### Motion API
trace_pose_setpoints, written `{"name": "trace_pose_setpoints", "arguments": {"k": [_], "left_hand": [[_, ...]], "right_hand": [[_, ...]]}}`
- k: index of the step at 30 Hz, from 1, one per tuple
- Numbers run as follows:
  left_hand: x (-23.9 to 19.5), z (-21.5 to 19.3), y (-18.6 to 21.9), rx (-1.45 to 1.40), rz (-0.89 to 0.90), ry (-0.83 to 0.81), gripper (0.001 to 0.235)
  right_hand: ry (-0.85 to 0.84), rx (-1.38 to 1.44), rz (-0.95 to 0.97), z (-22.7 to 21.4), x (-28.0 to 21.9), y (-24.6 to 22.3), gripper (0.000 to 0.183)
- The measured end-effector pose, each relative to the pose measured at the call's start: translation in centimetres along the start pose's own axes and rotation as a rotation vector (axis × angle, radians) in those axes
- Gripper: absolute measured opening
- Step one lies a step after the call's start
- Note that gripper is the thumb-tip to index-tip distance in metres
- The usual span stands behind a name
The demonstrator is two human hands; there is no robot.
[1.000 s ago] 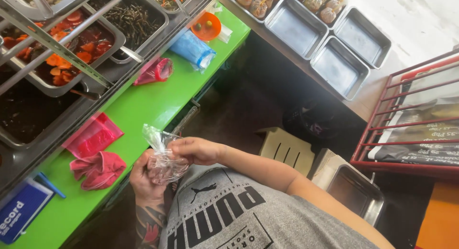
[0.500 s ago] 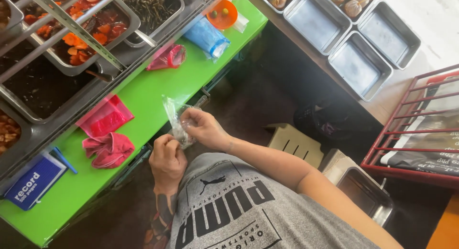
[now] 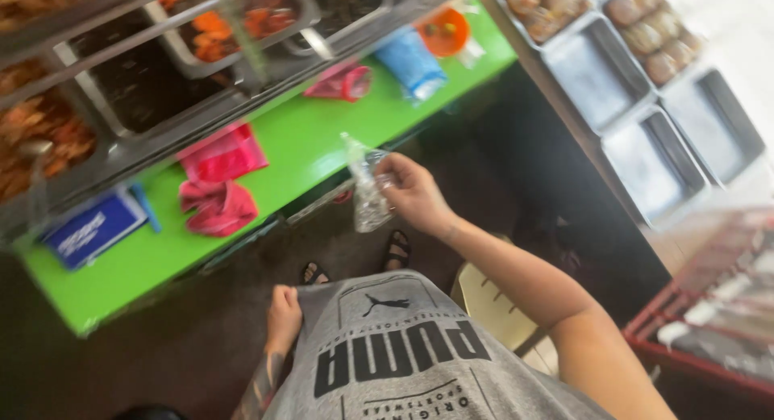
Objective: Portioning various cooked dishes from service trays into small plastic bags and tying them for sale.
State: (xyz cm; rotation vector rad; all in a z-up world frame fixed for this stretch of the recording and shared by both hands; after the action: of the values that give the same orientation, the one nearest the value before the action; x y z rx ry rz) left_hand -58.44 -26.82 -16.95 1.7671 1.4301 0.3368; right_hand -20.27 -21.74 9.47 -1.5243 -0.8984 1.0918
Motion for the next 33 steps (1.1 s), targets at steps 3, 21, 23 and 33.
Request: {"name": "trace_pose_setpoints", "arguments": {"k": [3, 21, 23, 33], "left_hand": [[1.8, -2.5, -1.4, 0.227, -0.185, 0.024, 0.026], [5.8, -7.8, 24.5, 0.382, 0.681, 0.573, 0.017], [5.6, -8.9, 24.6, 0.344, 0.670, 0.587, 0.018], [5.2, -10.9, 24.8, 0.433, 0.664, 0.602, 0.009]], "right_hand": [[-0.055, -0.129, 0.033, 0.0, 1.5, 0.2, 0.022], [-0.231, -0.025, 0.079, 9.1, 2.9, 5.5, 0.012], [-0.236, -0.033, 0.080, 9.4, 2.9, 6.1, 0.014], [-0.346, 0.242, 0.390, 10.8, 1.2, 4.6, 0.014]]}}
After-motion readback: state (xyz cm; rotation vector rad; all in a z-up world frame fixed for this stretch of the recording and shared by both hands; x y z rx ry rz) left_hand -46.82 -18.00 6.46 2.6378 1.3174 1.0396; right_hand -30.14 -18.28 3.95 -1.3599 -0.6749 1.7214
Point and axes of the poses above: each hand's wrist, its own x-axis towards the middle knuckle, its own z-axis out of the palm, y = z × x, the point moved 1 cm from there along x, towards the middle knuckle, and after that the axes turned 7 degrees about z, right-handed, at the moved point
